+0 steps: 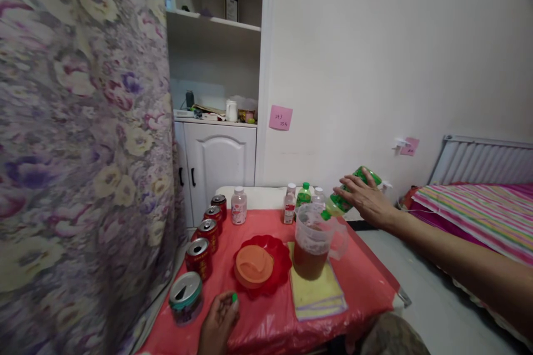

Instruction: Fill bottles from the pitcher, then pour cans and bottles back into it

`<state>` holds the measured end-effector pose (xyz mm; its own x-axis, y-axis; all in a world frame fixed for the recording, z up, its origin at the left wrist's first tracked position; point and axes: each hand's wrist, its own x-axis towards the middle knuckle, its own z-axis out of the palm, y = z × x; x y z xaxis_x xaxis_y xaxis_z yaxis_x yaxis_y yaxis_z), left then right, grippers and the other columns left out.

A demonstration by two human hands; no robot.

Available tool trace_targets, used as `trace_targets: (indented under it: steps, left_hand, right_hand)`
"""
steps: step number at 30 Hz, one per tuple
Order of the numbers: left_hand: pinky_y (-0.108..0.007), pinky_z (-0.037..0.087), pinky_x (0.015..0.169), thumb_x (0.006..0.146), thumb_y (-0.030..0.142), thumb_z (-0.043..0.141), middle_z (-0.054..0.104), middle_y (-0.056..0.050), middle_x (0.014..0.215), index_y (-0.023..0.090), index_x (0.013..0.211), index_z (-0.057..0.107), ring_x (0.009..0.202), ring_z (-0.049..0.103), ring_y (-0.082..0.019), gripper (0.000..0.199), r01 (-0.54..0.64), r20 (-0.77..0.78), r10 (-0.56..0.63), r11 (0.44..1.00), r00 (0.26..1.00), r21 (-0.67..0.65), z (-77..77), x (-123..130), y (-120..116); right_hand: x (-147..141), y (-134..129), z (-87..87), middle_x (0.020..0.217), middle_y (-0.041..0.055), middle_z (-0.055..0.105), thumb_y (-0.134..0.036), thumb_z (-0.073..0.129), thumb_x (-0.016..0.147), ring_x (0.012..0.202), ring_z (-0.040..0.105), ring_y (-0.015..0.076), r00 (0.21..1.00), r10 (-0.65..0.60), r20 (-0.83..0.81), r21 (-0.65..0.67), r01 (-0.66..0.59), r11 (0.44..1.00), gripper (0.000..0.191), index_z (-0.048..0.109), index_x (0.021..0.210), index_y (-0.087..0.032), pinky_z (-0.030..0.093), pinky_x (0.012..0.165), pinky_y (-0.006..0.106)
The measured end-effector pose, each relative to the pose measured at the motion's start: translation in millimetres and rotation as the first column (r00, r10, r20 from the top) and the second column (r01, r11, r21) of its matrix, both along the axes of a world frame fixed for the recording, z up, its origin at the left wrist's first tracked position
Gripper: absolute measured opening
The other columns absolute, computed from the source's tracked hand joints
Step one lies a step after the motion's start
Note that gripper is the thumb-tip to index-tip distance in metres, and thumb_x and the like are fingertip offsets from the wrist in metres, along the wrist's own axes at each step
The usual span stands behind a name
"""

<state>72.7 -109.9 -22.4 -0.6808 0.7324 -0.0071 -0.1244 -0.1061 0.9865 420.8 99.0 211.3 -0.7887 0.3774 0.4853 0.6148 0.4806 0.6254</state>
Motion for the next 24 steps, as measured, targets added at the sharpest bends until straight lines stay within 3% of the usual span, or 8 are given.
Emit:
trace_targets:
  steps: [24]
  left_hand:
    - [-0.03, 0.056, 0.057, 0.042, 0.06, 0.083, 0.07, -0.003, 0.066, 0.018, 0.078, 0.069, 0.063, 0.068, -0.022, 0.057, -0.018, -0.046, 0.018, 1.0, 0.999, 0.003, 2.6, 1.3, -1.5]
  right_hand:
    - [9.7, 3.2, -8.3, 0.133, 0.0114, 0.06, 0.002, 0.045, 0.081, 0.129, 0.047, 0.0315, 0.998, -0.036, -0.052, 0.005, 0.036, 0.999, 0.059, 0.055, 0.131, -0.027, 0.019, 0.111, 0.061]
